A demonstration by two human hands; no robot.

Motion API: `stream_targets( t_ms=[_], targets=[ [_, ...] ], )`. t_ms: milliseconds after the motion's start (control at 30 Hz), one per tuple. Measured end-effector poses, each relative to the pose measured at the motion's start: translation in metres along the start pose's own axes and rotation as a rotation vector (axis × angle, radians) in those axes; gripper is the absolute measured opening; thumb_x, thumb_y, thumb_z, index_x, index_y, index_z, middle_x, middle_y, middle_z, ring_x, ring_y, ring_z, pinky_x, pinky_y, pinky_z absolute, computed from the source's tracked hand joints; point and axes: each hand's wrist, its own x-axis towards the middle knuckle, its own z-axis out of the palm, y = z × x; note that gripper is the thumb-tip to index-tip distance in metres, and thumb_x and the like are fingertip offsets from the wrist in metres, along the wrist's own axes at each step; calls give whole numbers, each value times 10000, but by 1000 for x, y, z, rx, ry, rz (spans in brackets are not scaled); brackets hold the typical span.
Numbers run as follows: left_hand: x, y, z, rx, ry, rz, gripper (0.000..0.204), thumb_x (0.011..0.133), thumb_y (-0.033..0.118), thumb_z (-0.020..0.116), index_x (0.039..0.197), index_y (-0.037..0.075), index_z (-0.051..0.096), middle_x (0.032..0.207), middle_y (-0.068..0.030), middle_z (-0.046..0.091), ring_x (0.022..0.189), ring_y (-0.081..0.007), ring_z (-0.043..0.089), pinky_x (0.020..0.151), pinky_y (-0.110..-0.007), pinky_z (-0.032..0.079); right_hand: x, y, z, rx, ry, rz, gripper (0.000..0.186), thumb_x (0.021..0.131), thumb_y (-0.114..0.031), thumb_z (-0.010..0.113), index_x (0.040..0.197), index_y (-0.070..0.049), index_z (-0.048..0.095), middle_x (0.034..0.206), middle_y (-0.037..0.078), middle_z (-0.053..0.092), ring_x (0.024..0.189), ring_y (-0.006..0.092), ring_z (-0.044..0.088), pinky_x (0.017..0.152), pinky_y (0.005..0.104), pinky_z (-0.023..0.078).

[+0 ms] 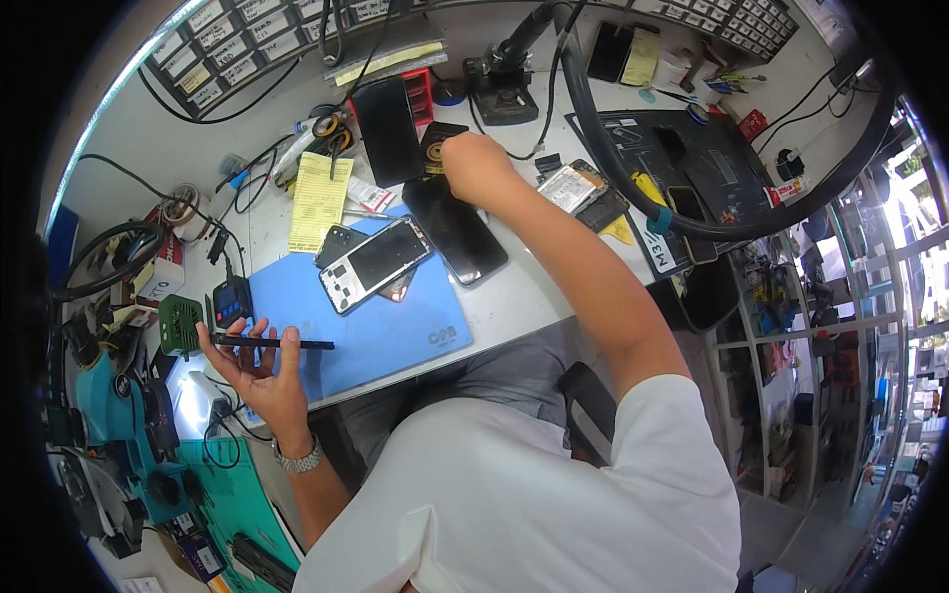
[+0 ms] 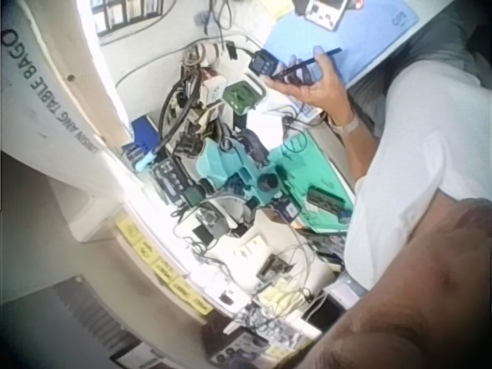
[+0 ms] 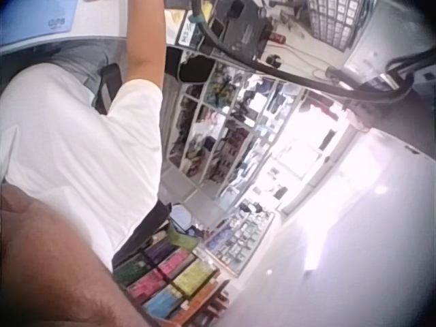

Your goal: The person disassembles two smartphones on a cluttered workbench. They use a screwdriver to remove screws and pry open the back covers, then use a hot air gun to heat components before disconnecting internal parts.

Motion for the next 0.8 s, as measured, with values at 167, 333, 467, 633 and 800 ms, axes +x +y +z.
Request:
stream_targets(
  t_ms=[167, 333, 467, 633, 800],
  targets=[
    [0, 1, 1, 1, 3, 7, 1077, 854, -25, 862, 1697, 176, 224, 1389, -121, 541, 1184, -237, 646, 975, -380, 609, 10, -10, -4, -68, -42, 100, 369, 801, -106, 800, 1147, 8, 742, 1159, 176, 768, 1112, 330, 753, 922, 410, 616],
    [2, 2, 5, -36, -11, -13, 1107, 823, -40, 876, 1696, 148, 222, 1402, -126, 542, 1181, -237, 645, 965, -376, 605, 20, 5, -7, 108, 64, 123, 373, 764, -106, 777, 1103, 45, 738, 1147, 270, 736, 1142, 389, 714, 1002, 443, 573],
    [3, -1, 1, -100, 17, -45, 1096, 837, -82, 851, 1699, 167, 222, 1368, -105, 550, 1159, -211, 650, 941, -347, 609, 12, 7, -7, 315, 570, -98, 190, 833, 27, 648, 986, 56, 757, 1069, 284, 735, 1021, 455, 697, 980, 502, 539],
    [17, 1, -12, -261, 12, -168, 1099, 815, -68, 873, 1687, 153, 242, 1344, -118, 512, 1128, -205, 652, 868, -338, 655, -45, -59, -38, 1172, 702, -75, 123, 1132, -71, 487, 1186, 6, 567, 1168, 194, 731, 890, 188, 733, 764, 335, 573],
    [16, -4, -18, -412, -3, -296, 1103, 823, -27, 888, 1693, 167, 237, 1301, -145, 521, 1104, -225, 673, 856, -357, 668, -87, -137, -22, 1769, 412, -143, 149, 1120, -82, 571, 1220, 12, 513, 1139, 229, 733, 945, 224, 754, 865, 338, 624]
  ],
)
